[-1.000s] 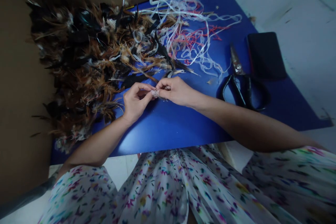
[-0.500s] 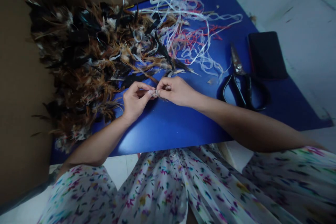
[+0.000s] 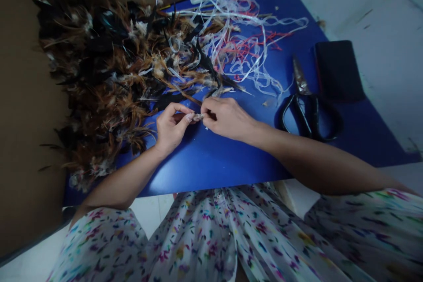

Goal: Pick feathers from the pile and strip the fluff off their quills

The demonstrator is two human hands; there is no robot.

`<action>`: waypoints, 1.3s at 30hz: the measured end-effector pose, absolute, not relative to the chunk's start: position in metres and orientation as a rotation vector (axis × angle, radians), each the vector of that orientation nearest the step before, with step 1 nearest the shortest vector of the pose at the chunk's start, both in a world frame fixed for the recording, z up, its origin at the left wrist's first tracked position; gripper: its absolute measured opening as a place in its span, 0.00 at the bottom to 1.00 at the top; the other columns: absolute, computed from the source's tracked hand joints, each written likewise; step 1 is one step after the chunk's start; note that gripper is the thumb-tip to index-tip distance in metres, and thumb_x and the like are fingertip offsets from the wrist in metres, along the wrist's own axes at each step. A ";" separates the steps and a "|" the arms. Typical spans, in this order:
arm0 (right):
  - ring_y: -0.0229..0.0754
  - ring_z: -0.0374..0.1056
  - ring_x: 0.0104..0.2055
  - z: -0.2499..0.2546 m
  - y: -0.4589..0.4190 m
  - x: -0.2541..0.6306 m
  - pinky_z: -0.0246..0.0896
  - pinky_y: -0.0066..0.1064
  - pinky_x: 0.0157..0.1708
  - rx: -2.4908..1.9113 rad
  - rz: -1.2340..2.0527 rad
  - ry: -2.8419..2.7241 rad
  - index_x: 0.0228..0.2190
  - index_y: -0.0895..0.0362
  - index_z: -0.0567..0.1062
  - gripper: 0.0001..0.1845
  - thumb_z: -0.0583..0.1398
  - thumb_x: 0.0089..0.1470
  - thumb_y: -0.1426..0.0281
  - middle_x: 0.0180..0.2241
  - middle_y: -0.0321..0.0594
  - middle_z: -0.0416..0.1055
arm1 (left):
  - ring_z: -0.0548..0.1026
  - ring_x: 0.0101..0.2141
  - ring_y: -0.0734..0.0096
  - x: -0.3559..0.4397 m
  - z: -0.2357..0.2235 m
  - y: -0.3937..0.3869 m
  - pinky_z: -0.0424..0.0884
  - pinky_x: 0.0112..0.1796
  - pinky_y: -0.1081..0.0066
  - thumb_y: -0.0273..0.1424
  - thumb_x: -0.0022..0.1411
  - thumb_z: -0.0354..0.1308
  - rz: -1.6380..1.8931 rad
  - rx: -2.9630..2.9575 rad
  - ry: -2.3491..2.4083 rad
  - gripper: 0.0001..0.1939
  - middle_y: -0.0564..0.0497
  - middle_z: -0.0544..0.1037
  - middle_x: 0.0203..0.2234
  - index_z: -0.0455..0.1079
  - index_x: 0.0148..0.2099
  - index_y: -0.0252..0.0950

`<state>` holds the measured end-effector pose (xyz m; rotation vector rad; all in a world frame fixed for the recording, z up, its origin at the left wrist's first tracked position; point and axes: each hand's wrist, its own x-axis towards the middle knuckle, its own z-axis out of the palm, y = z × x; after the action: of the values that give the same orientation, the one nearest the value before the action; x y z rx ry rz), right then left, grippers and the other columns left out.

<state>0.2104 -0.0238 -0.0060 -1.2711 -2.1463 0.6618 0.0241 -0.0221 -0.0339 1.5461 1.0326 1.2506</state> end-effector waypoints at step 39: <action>0.43 0.68 0.33 -0.002 -0.021 0.214 0.54 0.34 0.34 -1.410 0.462 -2.388 0.34 0.58 0.75 0.08 0.55 0.55 0.73 0.34 0.44 0.77 | 0.81 0.27 0.73 0.020 -0.042 -0.012 0.82 0.32 0.72 0.41 0.50 0.73 1.248 1.389 1.058 0.21 0.55 0.77 0.27 0.66 0.34 0.36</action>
<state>0.2143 -0.0207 -0.0024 -1.4097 -2.3884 0.4620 0.0201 -0.0116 -0.0419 1.3885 1.0579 1.2476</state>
